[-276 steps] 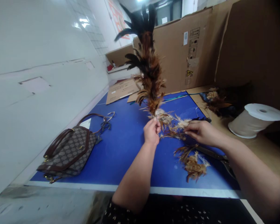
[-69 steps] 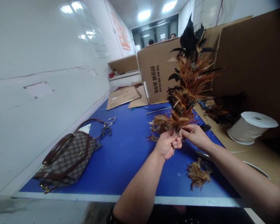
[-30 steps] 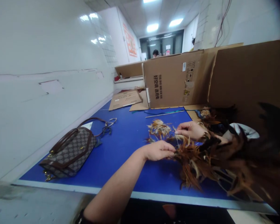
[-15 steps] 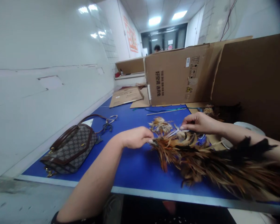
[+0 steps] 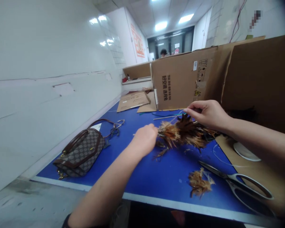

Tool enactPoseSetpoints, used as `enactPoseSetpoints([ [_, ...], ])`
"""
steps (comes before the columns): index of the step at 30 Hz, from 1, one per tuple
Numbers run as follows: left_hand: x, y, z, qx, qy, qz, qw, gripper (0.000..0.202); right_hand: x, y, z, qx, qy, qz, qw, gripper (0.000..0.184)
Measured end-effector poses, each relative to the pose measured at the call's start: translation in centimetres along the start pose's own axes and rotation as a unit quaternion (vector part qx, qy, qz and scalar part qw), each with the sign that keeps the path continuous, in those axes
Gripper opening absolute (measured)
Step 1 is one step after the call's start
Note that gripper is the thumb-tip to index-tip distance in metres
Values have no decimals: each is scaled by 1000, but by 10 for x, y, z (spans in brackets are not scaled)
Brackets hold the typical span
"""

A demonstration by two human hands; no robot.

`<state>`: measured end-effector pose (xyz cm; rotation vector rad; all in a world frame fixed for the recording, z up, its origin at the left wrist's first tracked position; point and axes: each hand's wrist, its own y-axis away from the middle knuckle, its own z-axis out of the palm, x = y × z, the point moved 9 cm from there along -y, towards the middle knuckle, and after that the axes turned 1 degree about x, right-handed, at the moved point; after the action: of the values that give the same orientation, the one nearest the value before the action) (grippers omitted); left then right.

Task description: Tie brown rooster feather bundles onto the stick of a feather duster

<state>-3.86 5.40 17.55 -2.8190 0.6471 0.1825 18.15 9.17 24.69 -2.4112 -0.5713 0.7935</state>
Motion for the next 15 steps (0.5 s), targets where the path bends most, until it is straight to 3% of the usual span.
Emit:
enactPoseSetpoints([
  [6, 52, 1, 24, 25, -16, -2, 1000, 29, -37, 1, 15, 33, 33, -20, 999, 32],
  [10, 73, 0, 36, 47, -7, 9, 999, 31, -60, -2, 34, 2, 19, -24, 1000, 23],
  [13, 76, -6, 47, 86, 98, -7, 991, 33, -89, 11, 51, -49, -13, -59, 997, 18],
  [15, 66, -9, 51, 148, 230, -35, 961, 33, -112, 31, 61, -84, -22, -113, 990, 18],
])
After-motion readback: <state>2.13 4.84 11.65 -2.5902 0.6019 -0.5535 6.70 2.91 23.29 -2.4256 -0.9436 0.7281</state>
